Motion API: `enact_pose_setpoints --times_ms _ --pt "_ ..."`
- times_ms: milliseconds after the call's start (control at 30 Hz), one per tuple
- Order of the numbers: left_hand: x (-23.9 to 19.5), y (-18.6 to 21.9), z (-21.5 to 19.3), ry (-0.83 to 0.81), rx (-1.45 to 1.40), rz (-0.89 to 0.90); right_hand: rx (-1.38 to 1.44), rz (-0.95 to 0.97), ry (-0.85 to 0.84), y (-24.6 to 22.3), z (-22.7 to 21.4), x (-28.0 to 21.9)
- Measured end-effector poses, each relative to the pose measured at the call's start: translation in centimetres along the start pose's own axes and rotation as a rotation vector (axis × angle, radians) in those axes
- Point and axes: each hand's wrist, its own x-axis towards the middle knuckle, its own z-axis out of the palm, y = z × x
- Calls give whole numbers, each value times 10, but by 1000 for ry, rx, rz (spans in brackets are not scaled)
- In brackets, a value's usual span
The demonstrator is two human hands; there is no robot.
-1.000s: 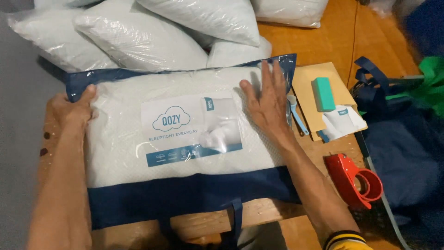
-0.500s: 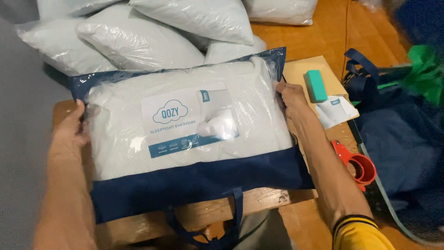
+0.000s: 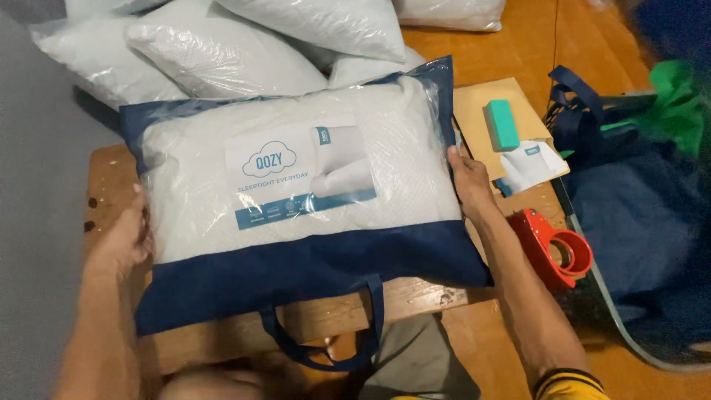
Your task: Cleaning a pillow bag with a lint roller and zipping it closed for final packaging.
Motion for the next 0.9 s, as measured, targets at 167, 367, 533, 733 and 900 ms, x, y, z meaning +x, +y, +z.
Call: enact_pose_setpoints --times_ms 167,367,533,733,900 --pt "75 -39 -3 85 -7 36 -255 -381 231 33 10 21" --pt "-20 3 18 230 10 -133 -319 -524 284 27 2 17" --pt "-26 -36 0 -52 125 -142 -233 -62 28 10 -13 -32" --pt "79 -100 -16 421 393 363 -259 -405 254 71 -8 10" --pt "-21 -58 -7 413 -22 35 -294 -334 252 44 -22 -19"
